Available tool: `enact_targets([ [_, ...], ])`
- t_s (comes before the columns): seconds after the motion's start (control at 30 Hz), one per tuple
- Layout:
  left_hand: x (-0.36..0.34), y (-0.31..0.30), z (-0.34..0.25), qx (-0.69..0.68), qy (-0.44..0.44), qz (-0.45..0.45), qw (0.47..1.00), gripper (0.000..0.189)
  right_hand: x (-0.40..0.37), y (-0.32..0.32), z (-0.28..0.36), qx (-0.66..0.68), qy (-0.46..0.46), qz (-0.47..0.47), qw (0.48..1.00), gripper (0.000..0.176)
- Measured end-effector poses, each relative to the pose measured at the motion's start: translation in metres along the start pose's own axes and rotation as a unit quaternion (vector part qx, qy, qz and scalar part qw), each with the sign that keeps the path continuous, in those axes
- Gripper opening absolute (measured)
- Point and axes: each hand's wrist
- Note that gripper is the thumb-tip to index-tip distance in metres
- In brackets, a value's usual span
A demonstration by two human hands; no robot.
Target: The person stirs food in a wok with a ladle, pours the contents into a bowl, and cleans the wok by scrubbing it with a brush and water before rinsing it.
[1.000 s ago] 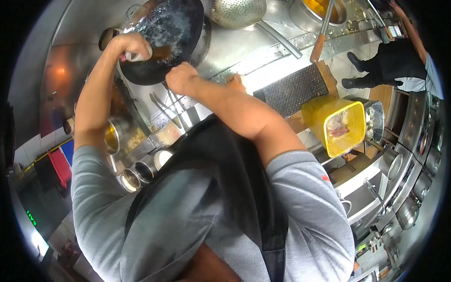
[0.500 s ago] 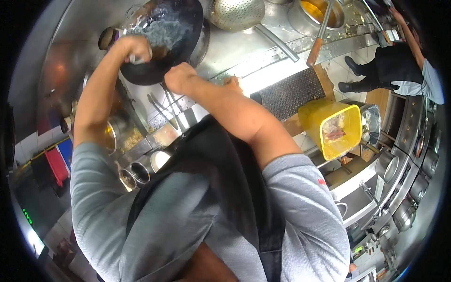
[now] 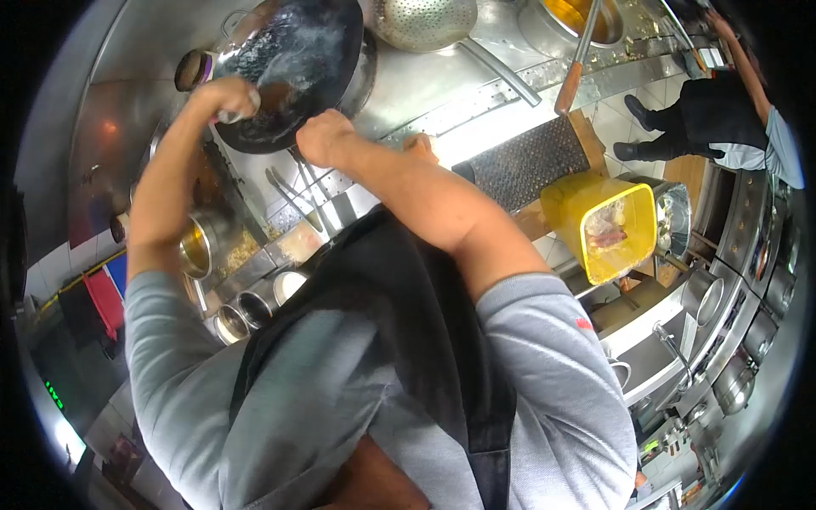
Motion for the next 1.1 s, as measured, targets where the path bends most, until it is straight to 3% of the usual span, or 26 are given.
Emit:
enact_targets([
  [0.03,0.023,0.012,0.008,-0.022,0.016,-0.062,0.998,0.051,-0.001,0.002,0.002,0.001,0.003,-0.003,1.0,0.029],
  [0.1,0.034,0.008,0.013,-0.086,-0.022,-0.057,0.994,0.054,0.0,-0.002,0.0,-0.001,0.009,-0.009,1.0,0.029],
  [0.2,-0.054,-0.02,-0.015,-0.033,0.05,0.014,0.998,0.05,0.002,-0.005,0.001,0.001,0.016,0.008,1.0,0.029],
  [0.3,-0.078,-0.02,-0.034,-0.042,0.034,0.018,0.998,0.051,0.0,0.001,-0.001,0.0,0.001,0.01,1.0,0.029],
  [0.37,0.005,-0.003,0.0,-0.091,0.047,-0.021,0.995,0.052,0.003,0.002,-0.002,-0.002,0.014,-0.004,1.0,0.029],
  [0.4,0.009,0.015,0.0,-0.225,0.02,-0.11,0.968,0.047,0.004,0.002,0.0,-0.004,0.007,-0.008,1.0,0.029],
  [0.5,0.032,0.045,-0.009,-0.412,0.044,-0.137,0.9,0.045,0.002,0.0,-0.003,-0.01,0.0,0.004,1.0,0.028],
  [0.57,0.012,0.064,-0.021,-0.379,0.072,-0.128,0.914,0.05,0.003,0.001,-0.002,-0.008,0.014,-0.008,1.0,0.028],
  [0.63,-0.038,0.078,-0.028,-0.249,0.104,-0.112,0.956,0.057,0.007,0.01,-0.002,0.004,-0.01,-0.07,0.997,0.024],
  [0.67,-0.047,0.099,-0.021,-0.076,0.148,-0.217,0.962,0.064,0.007,0.007,-0.001,-0.001,-0.005,-0.04,0.999,0.025],
  [0.7,-0.071,0.098,-0.021,-0.011,0.094,-0.178,0.979,0.068,0.006,0.005,-0.001,-0.008,0.004,-0.008,1.0,0.028],
  [0.77,-0.042,0.101,0.012,0.111,0.046,-0.115,0.986,0.064,0.003,0.005,0.002,-0.012,0.008,-0.002,1.0,0.028],
  [0.83,0.009,0.088,0.047,0.076,-0.055,-0.166,0.982,0.058,0.002,0.002,0.002,0.006,-0.002,-0.017,1.0,0.028],
  [0.9,0.035,0.061,0.048,-0.038,-0.035,-0.299,0.953,0.052,0.003,0.007,0.002,0.011,0.0,-0.022,1.0,0.028],
  [0.97,0.072,0.047,0.023,-0.157,-0.006,-0.281,0.947,0.051,0.001,0.008,-0.001,0.015,-0.002,-0.022,1.0,0.028],
  [1.03,0.054,0.049,-0.012,-0.354,0.063,-0.209,0.909,0.053,0.0,0.004,0.003,0.017,-0.001,-0.032,0.999,0.028],
  [1.1,0.025,0.063,-0.034,-0.37,0.136,-0.19,0.899,0.056,0.004,0.013,0.0,0.013,-0.003,-0.043,0.999,0.027],
])
Point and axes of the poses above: each hand's wrist, its own x-axis towards the middle knuckle, its own y-axis out of the palm, z = x × y, and after that the axes turned 1 degree about -z, right-handed
